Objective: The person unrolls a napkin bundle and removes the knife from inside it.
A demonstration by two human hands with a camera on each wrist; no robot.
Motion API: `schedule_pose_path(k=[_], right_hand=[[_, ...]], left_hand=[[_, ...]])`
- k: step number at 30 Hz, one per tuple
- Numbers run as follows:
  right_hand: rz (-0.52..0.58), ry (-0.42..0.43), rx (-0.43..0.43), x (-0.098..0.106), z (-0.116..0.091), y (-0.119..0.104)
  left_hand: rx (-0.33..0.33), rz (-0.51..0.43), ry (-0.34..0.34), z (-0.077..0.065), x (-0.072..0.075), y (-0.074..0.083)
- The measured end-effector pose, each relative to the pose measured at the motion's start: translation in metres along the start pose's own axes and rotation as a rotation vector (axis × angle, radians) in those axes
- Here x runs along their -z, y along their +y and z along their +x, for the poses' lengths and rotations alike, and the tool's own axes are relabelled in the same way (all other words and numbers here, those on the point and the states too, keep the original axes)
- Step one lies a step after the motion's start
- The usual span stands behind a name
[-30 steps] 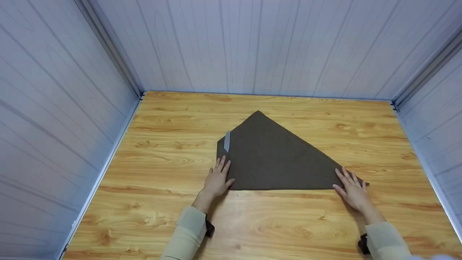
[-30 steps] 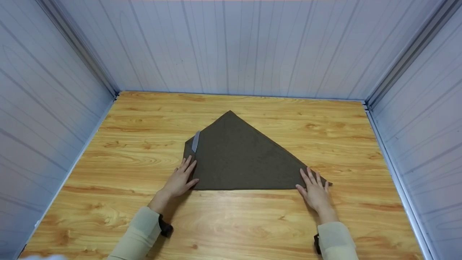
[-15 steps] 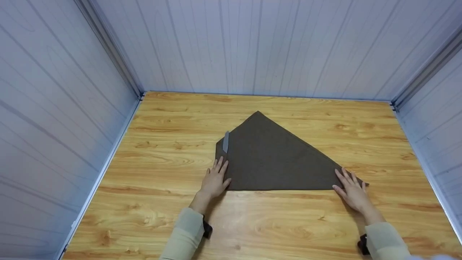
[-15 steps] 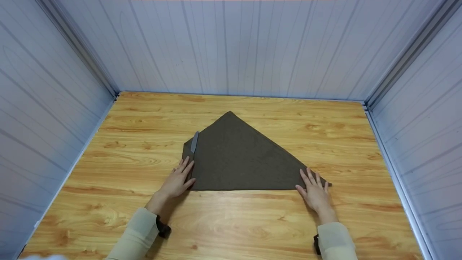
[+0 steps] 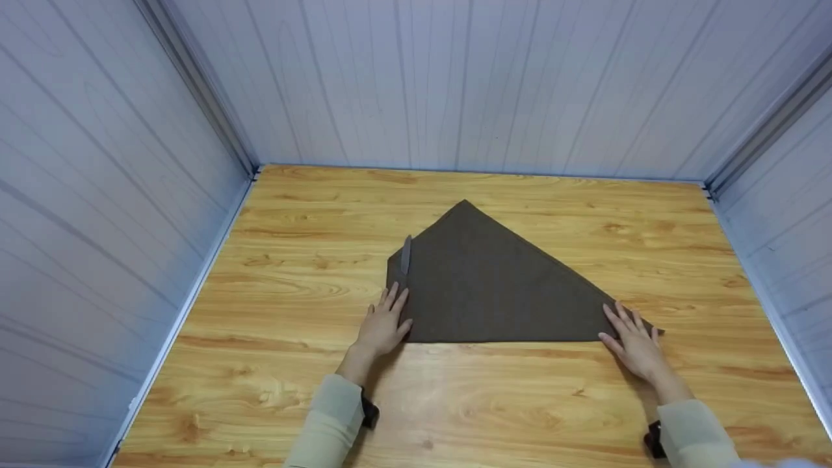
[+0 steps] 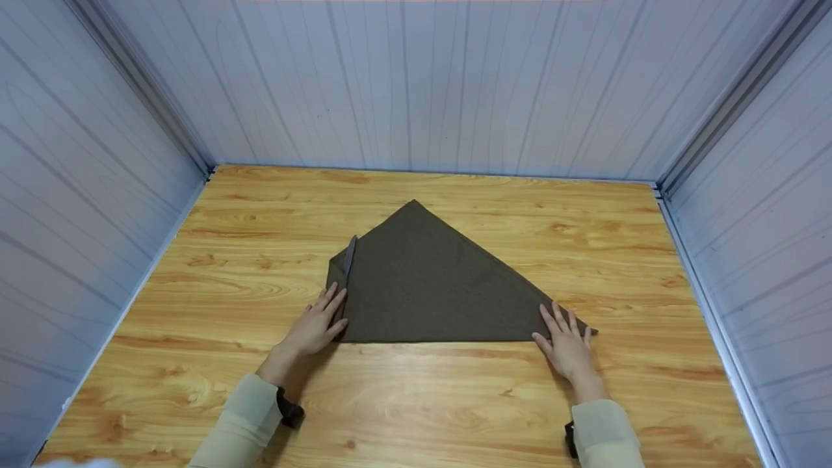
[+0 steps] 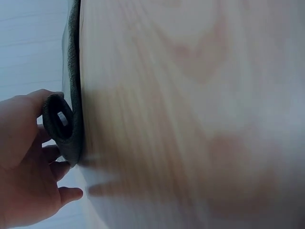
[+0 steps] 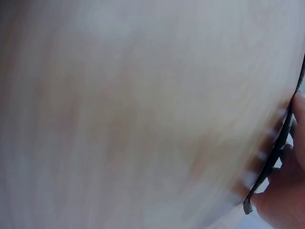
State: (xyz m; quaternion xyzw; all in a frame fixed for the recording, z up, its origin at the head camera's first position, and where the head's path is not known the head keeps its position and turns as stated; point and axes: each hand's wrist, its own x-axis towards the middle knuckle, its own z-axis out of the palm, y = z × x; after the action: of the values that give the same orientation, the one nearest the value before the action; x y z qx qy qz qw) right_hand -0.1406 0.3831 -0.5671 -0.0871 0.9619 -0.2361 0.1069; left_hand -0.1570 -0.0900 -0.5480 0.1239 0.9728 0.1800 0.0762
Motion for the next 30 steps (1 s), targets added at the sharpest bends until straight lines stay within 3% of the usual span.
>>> schedule_pose_path(k=[30], right_hand=[[0.002, -0.005, -0.002, 0.0001, 0.0007, 0.0000]], left_hand=[[0.015, -0.026, -0.018, -0.0051, 0.0088, -0.0089]])
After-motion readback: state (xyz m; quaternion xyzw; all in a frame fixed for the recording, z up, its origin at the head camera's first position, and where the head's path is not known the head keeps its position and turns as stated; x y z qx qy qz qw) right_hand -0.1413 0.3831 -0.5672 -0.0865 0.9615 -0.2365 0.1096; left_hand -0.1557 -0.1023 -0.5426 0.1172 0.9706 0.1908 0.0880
